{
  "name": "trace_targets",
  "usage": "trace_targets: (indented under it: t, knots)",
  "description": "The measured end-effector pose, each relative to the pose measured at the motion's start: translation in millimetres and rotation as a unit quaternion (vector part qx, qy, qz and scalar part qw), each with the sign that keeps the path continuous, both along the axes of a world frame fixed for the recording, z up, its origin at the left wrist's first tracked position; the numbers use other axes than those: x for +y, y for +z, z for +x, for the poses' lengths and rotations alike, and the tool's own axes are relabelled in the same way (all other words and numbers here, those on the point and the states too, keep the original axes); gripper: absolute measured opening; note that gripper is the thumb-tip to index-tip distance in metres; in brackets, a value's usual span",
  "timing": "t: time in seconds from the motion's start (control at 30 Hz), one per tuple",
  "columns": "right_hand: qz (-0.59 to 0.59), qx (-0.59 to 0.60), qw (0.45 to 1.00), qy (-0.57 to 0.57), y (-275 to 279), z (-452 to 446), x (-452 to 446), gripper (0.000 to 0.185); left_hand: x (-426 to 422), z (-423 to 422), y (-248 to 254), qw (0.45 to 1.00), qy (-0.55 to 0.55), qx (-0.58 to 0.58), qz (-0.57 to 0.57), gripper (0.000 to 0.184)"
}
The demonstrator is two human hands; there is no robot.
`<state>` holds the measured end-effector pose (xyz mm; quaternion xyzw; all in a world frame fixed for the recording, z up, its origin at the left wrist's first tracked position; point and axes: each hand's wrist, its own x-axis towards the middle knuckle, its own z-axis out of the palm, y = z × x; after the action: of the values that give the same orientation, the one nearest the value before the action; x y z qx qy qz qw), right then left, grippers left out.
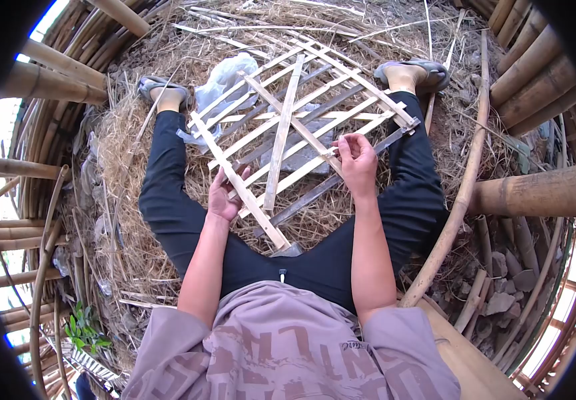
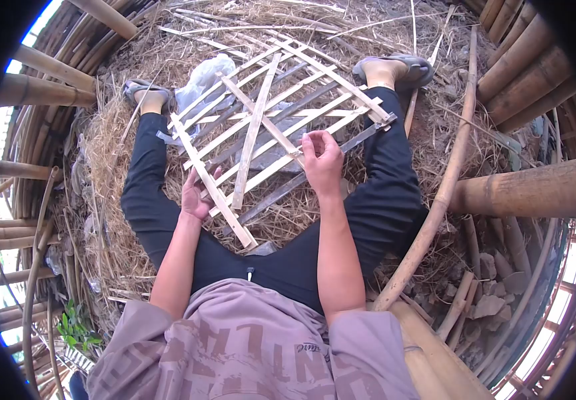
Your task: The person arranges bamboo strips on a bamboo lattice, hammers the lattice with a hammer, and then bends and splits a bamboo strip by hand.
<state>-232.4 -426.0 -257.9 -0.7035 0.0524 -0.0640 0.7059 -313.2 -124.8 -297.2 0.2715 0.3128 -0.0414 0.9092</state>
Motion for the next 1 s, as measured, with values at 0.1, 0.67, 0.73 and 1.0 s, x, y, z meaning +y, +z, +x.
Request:
trace_targets:
  t: [0.1,0.67,0.73,1.0]
  knots:
    - [0.008,0.003,1.0,0.008,-1.1,0.0,-1.0,0.016,-1.2,-0.1,3.4,1.0,0.007,-0.002,-0.002,0.043]
    - [-0.271,0.043,0.956,0.105,0.5,1.6,20.9,0.025,-6.6,15.5,-49.8,0.968,-0.02,0.214,0.126,0.055]
    - [-0.293,0.05,0.951,0.089,-0.3,2.6,21.8,0.025,-7.0,17.3,-54.2,0.963,-0.014,0.232,0.139,0.055]
    - [-0.389,0.02,0.913,0.12,-8.3,0.7,27.7,0.026,-10.8,19.5,-54.6,0.953,-0.023,0.261,0.154,0.057]
